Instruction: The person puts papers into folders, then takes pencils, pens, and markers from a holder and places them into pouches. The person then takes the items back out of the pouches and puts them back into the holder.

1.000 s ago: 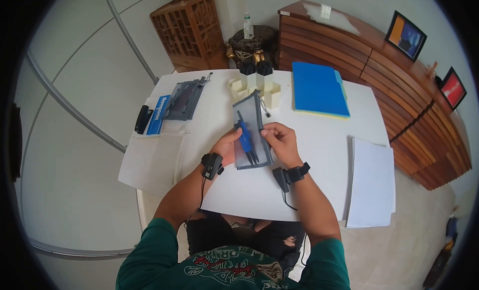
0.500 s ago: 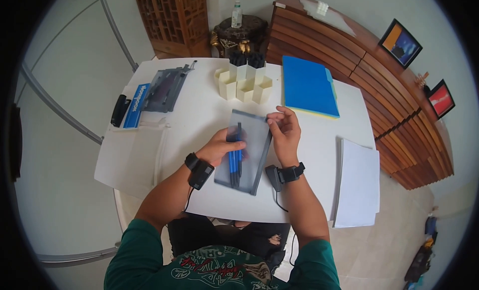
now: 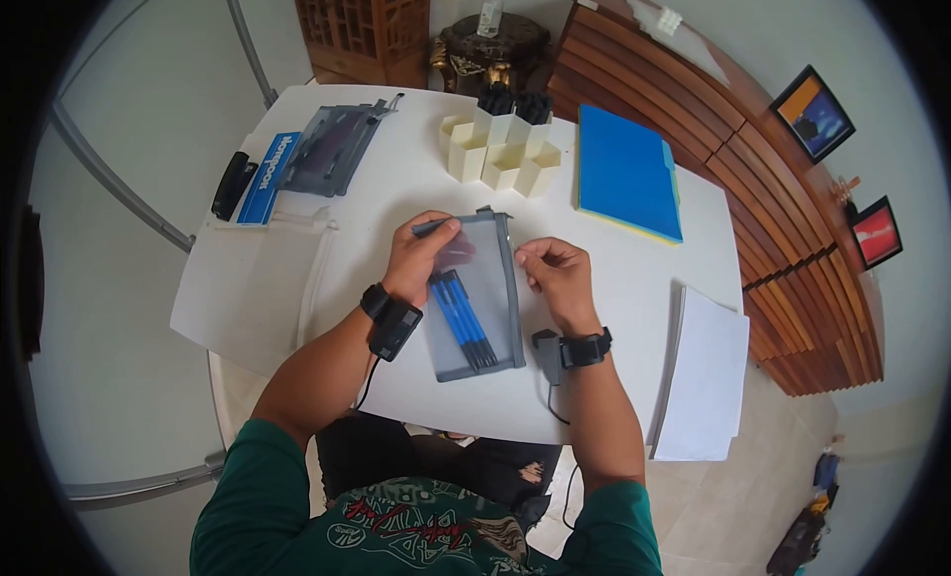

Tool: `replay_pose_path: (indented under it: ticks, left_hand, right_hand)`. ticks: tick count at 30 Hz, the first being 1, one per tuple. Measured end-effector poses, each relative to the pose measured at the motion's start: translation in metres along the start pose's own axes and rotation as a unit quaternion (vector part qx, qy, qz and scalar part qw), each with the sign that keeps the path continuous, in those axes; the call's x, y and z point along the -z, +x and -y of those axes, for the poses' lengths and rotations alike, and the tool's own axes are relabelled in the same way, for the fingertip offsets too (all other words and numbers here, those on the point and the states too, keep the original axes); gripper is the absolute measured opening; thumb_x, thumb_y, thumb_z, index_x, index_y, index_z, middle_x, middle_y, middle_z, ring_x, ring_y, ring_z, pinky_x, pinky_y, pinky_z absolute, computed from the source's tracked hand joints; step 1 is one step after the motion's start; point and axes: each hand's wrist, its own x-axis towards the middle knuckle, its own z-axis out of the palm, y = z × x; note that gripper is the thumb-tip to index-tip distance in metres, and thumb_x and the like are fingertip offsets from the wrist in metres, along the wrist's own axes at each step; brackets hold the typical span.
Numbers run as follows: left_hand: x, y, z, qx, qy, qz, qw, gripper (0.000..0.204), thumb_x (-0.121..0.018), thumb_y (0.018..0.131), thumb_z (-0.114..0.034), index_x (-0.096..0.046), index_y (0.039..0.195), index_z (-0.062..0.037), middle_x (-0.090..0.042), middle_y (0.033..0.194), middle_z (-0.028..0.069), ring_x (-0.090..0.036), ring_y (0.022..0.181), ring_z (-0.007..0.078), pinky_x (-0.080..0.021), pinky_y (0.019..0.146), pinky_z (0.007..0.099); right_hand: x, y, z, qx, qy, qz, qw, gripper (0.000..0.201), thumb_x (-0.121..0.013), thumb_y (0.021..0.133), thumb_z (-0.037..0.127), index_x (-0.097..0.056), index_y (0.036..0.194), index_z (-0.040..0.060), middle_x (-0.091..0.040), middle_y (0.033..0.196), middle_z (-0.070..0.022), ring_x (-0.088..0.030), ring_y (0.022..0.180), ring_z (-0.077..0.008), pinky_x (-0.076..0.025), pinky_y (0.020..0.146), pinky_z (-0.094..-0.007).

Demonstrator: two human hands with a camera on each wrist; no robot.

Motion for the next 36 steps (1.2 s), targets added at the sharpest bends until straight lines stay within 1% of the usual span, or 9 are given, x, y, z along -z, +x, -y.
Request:
replay_pose_path:
  ticks: [4, 6, 10, 13, 24, 29, 33, 35, 36]
  left_hand:
    - [0.003, 0.004, -0.003, -0.044, -0.049, -0.088, 0.994, 0.011, -0.066, 0.096, -0.013, -0.064, 0.102, -0.0037, -0.067, 0.087, 0.0072, -0.070, 0.081, 0.0226, -0.058, 0.073, 0.0361]
    - [0.006, 0.005, -0.002, -0.062, -0.067, -0.124, 0.988, 0.013, -0.066, 0.096, -0.014, -0.064, 0.103, -0.0038, -0.067, 0.088, 0.0073, -0.070, 0.082, 0.0226, -0.057, 0.073, 0.0367]
    - [0.008, 0.005, 0.000, -0.047, -0.070, -0.103, 0.991, 0.015, -0.066, 0.096, -0.016, -0.063, 0.105, -0.0044, -0.067, 0.088, 0.0069, -0.068, 0.081, 0.0219, -0.055, 0.071, 0.0356]
    - [0.007, 0.003, -0.002, -0.037, -0.067, -0.080, 0.994, 0.015, -0.067, 0.096, -0.017, -0.063, 0.104, -0.0051, -0.066, 0.087, 0.0062, -0.068, 0.079, 0.0215, -0.054, 0.068, 0.0348]
    - [0.004, 0.004, 0.001, -0.038, -0.040, -0.046, 0.997, 0.013, -0.065, 0.097, -0.016, -0.063, 0.105, -0.0060, -0.066, 0.088, 0.0048, -0.070, 0.080, 0.0207, -0.056, 0.066, 0.0322]
    - [0.001, 0.003, 0.002, -0.052, -0.024, -0.050, 0.997, 0.011, -0.065, 0.097, -0.014, -0.064, 0.103, -0.0048, -0.066, 0.087, 0.0047, -0.070, 0.079, 0.0194, -0.057, 0.066, 0.0315]
    - [0.002, 0.007, 0.008, -0.057, -0.015, -0.050, 0.997, 0.008, -0.066, 0.097, -0.013, -0.064, 0.099, -0.0055, -0.066, 0.087, 0.0040, -0.069, 0.076, 0.0166, -0.056, 0.067, 0.0304]
    - [0.006, 0.009, 0.015, -0.088, 0.000, -0.028, 0.996, 0.008, -0.066, 0.097, -0.014, -0.064, 0.094, -0.0069, -0.065, 0.083, 0.0018, -0.065, 0.072, 0.0135, -0.054, 0.068, 0.0293]
    - [0.005, 0.007, 0.014, -0.089, 0.001, -0.029, 0.996, 0.008, -0.066, 0.097, -0.014, -0.064, 0.094, -0.0069, -0.065, 0.083, 0.0018, -0.065, 0.072, 0.0135, -0.054, 0.068, 0.0293]
  right_hand:
    - [0.046, -0.002, 0.038, -0.178, -0.204, 0.275, 0.922, 0.007, -0.075, 0.079, 0.006, -0.075, 0.084, 0.0003, -0.068, 0.072, -0.0018, -0.058, 0.060, -0.0071, -0.045, 0.056, -0.0231]
    - [0.067, -0.002, 0.035, -0.126, -0.273, 0.393, 0.869, 0.012, -0.078, 0.080, 0.002, -0.075, 0.091, -0.0005, -0.068, 0.072, -0.0009, -0.060, 0.064, -0.0102, -0.049, 0.063, -0.0253]
    - [0.077, -0.003, 0.035, -0.128, -0.273, 0.391, 0.870, 0.011, -0.074, 0.079, 0.003, -0.076, 0.089, 0.0002, -0.071, 0.082, -0.0023, -0.064, 0.080, -0.0127, -0.049, 0.078, -0.0269]
    - [0.055, -0.008, 0.031, -0.018, -0.174, 0.216, 0.961, 0.027, -0.062, 0.084, -0.010, -0.073, 0.107, -0.0003, -0.069, 0.106, -0.0068, -0.061, 0.100, -0.0139, -0.049, 0.085, -0.0282]
    - [0.013, -0.012, 0.008, 0.057, -0.109, 0.149, 0.981, 0.031, -0.061, 0.086, -0.012, -0.071, 0.112, 0.0015, -0.068, 0.097, -0.0023, -0.062, 0.088, -0.0114, -0.050, 0.080, -0.0262]
    - [0.013, -0.010, 0.009, 0.190, -0.238, 0.131, 0.943, 0.027, -0.062, 0.087, -0.012, -0.072, 0.107, 0.0015, -0.069, 0.094, -0.0021, -0.062, 0.085, -0.0113, -0.050, 0.077, -0.0256]
    - [0.014, -0.015, 0.016, 0.199, -0.291, 0.167, 0.921, 0.027, -0.063, 0.089, -0.009, -0.069, 0.115, -0.0018, -0.070, 0.100, -0.0036, -0.064, 0.090, -0.0124, -0.051, 0.083, -0.0267]
    - [0.009, -0.018, 0.013, -0.001, -0.070, 0.250, 0.966, 0.035, -0.066, 0.091, -0.003, -0.062, 0.126, -0.0041, -0.071, 0.107, -0.0073, -0.066, 0.097, -0.0154, -0.052, 0.091, -0.0290]
    - [0.008, -0.017, 0.011, -0.001, -0.069, 0.251, 0.966, 0.035, -0.066, 0.091, -0.003, -0.062, 0.126, -0.0041, -0.071, 0.107, -0.0073, -0.066, 0.097, -0.0154, -0.052, 0.091, -0.0290]
